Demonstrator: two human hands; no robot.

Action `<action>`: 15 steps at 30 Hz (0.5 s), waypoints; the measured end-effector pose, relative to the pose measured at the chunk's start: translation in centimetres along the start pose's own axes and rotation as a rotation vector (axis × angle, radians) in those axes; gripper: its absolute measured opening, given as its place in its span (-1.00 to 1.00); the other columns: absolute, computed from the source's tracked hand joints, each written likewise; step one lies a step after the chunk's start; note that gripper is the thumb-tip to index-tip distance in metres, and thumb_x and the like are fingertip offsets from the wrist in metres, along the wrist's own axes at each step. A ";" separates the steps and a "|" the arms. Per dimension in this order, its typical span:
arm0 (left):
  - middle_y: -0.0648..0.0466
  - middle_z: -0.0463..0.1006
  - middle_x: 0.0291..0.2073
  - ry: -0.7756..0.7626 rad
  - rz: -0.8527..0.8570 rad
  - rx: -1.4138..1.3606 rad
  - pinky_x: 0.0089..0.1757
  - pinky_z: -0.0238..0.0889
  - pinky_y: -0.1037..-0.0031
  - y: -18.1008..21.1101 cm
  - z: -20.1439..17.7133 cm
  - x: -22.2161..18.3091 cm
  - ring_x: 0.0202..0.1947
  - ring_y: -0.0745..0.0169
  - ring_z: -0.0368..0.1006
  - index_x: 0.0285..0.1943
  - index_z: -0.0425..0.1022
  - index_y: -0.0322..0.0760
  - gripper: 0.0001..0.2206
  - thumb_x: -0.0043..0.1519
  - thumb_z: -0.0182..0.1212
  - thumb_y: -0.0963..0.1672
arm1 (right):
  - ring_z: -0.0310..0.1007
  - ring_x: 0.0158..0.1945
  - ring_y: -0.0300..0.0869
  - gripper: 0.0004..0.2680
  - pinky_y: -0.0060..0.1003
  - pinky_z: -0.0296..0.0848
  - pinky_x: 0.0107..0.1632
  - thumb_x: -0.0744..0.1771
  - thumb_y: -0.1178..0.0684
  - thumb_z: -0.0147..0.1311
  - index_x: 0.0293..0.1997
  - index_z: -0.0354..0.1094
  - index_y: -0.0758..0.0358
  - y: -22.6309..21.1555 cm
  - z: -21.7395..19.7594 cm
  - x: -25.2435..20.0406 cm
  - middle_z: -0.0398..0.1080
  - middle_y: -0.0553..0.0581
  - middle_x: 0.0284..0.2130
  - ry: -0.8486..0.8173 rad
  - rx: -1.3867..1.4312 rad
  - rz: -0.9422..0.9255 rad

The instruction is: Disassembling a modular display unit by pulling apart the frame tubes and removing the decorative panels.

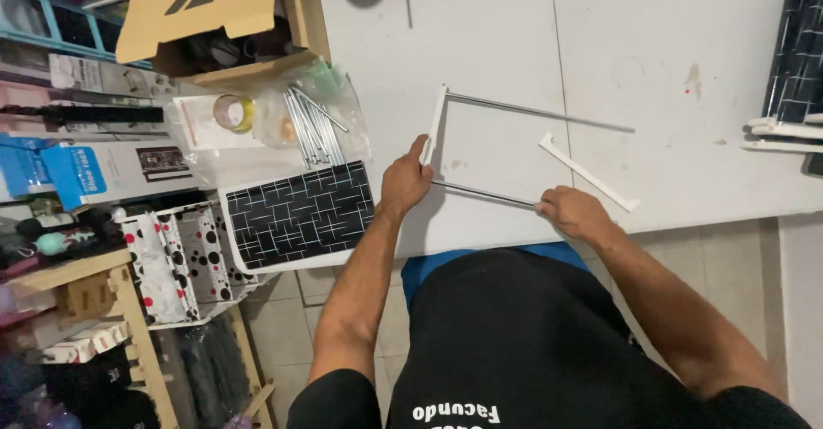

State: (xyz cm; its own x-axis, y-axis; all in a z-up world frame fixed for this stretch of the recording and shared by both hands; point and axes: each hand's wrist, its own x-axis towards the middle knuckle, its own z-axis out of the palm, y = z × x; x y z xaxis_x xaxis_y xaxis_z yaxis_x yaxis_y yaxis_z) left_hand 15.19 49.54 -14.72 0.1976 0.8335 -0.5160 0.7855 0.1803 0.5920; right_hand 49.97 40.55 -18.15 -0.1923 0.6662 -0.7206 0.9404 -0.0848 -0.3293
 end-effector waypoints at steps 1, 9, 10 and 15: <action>-0.23 0.60 -0.19 0.000 -0.002 0.008 0.00 0.38 0.00 0.2 -0.9 -0.8 -0.08 -0.29 0.59 0.55 0.12 -0.14 -0.47 0.34 0.01 -0.11 | 0.53 0.11 0.11 -0.68 -0.01 0.50 0.15 0.45 -0.19 -0.18 0.17 0.42 0.12 0.8 -0.3 -0.6 0.50 0.26 -0.01 0.000 0.007 -0.004; 0.13 0.15 -0.29 0.343 0.775 -0.027 -0.15 0.07 0.37 8.3 -8.9 -7.2 -0.23 0.20 0.09 0.21 0.45 -0.16 -0.24 0.25 -0.35 0.34 | 0.37 -0.35 -0.14 -0.68 -0.20 0.27 -0.43 0.45 -0.16 -0.15 -0.41 0.39 0.11 4.0 -9.3 -6.4 0.39 -0.08 -0.41 0.696 -0.097 -0.337; 0.13 0.15 -0.29 0.355 0.782 -0.024 -0.15 0.07 0.37 9.5 -9.8 -8.0 -0.23 0.20 0.09 0.21 0.45 -0.16 -0.24 0.25 -0.35 0.34 | 0.37 -0.35 -0.14 -0.68 -0.20 0.27 -0.43 0.45 -0.16 -0.15 -0.41 0.39 0.11 3.5 -10.9 -7.6 0.39 -0.08 -0.41 0.706 -0.103 -0.343; -0.05 0.38 -0.37 0.548 1.216 -0.040 -0.28 0.12 0.21 14.1 -13.3 -12.5 -0.39 0.04 0.24 -0.29 0.28 -0.35 -0.37 0.32 -0.29 0.26 | 0.23 -0.51 -0.21 -0.72 -0.26 0.27 -0.34 0.43 -0.03 -0.21 -0.46 0.25 0.22 -1.0 -17.9 -13.7 0.25 -0.02 -0.59 0.379 0.216 -0.649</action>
